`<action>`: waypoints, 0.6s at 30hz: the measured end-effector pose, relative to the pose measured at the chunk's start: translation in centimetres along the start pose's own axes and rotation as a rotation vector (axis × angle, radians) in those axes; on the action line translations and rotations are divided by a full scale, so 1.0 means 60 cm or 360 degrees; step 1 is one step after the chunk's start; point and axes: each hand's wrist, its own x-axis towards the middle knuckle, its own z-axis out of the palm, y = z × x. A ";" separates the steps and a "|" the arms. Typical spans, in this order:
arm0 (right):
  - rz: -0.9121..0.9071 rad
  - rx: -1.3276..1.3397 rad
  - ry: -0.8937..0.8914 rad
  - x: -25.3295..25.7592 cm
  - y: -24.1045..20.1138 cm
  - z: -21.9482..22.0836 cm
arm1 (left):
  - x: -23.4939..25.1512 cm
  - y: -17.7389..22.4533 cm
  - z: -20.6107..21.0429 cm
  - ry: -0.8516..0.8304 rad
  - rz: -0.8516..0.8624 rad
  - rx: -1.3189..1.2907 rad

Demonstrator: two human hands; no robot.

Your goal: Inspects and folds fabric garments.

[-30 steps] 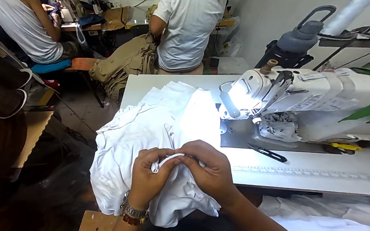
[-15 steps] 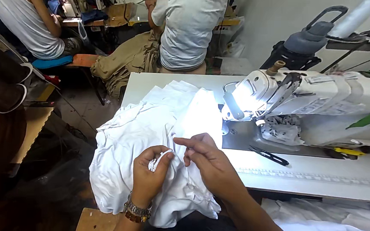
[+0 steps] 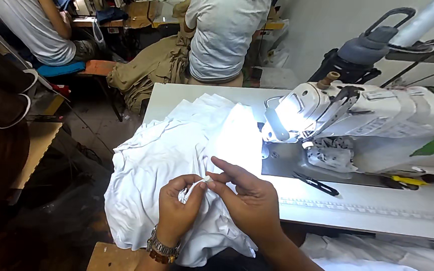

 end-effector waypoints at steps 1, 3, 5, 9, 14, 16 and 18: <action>-0.0021 -0.0020 0.0011 -0.001 0.002 0.002 | -0.001 0.000 0.001 0.0004 -0.0008 -0.0004; -0.0047 -0.0071 0.0010 0.001 0.003 0.006 | -0.001 0.002 0.002 0.0008 -0.0030 -0.0005; -0.0075 -0.0114 -0.0016 0.005 0.001 0.008 | -0.001 0.004 0.001 0.0007 -0.0048 0.0002; -0.0066 -0.0129 -0.0075 0.015 -0.004 0.010 | -0.001 0.004 -0.002 -0.0018 -0.0057 0.0036; 0.0060 0.0098 -0.0026 0.020 -0.009 -0.012 | 0.002 0.002 -0.007 -0.0015 -0.0079 -0.0007; 0.0075 0.0087 -0.0036 0.010 -0.003 -0.011 | 0.003 0.003 -0.006 -0.0016 -0.0080 -0.0029; 0.0051 0.0015 -0.0046 0.005 0.003 -0.005 | 0.002 0.004 -0.003 -0.0021 -0.0070 -0.0035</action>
